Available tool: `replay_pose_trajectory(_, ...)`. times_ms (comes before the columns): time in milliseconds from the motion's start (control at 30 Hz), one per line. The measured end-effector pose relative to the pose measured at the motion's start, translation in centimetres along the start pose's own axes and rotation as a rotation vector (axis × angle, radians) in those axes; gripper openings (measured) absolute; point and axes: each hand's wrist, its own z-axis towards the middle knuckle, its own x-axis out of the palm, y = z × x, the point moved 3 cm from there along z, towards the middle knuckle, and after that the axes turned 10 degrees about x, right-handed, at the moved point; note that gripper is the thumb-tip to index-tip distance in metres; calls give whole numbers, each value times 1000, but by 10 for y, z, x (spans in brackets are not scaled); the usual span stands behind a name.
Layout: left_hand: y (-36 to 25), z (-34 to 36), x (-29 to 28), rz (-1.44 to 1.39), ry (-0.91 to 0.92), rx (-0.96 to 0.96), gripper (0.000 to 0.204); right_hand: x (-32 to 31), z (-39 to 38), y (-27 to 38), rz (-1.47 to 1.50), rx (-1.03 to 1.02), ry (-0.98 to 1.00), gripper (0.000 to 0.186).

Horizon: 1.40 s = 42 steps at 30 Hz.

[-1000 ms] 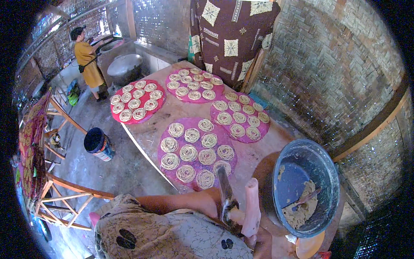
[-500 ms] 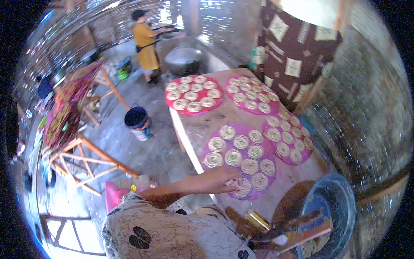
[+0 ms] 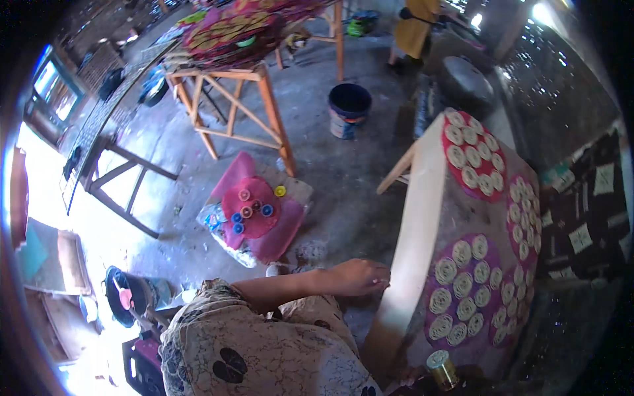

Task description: The person uses a wooden extruder to pipe spiral-shaped dough onto pink plastic sheets and refills the tool with more dough from a metal bowl using a spatula.

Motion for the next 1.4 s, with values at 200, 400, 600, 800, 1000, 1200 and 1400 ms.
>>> replay_pose_trajectory(200, 116, -150, -52, 88, -160, -300, 20, 73, 22, -10, -76, 53, 57, 90)
replay_pose_trajectory(400, 200, -312, -95, 304, 30, -712, 30, 135, 34, -18, -116, 61, 103, 91)
replay_pose_trajectory(600, 281, -385, -76, 200, 31, -1017, 42, 186, 81, -51, -172, 166, 145, 91)
replay_pose_trajectory(800, 399, -377, -119, 419, -19, -1160, 46, 221, 159, -116, -260, 325, 229, 92)
replay_pose_trajectory(1000, 525, -371, -206, 593, -251, -1410, 49, 237, 268, -179, -387, 440, 339, 92)
replay_pose_trajectory(1200, 639, -378, -223, 576, -267, -1641, 47, 240, 352, -210, -472, 506, 353, 93)
replay_pose_trajectory(1400, 675, -399, -225, 710, -392, -1602, 52, 243, 400, -209, -491, 515, 345, 93)
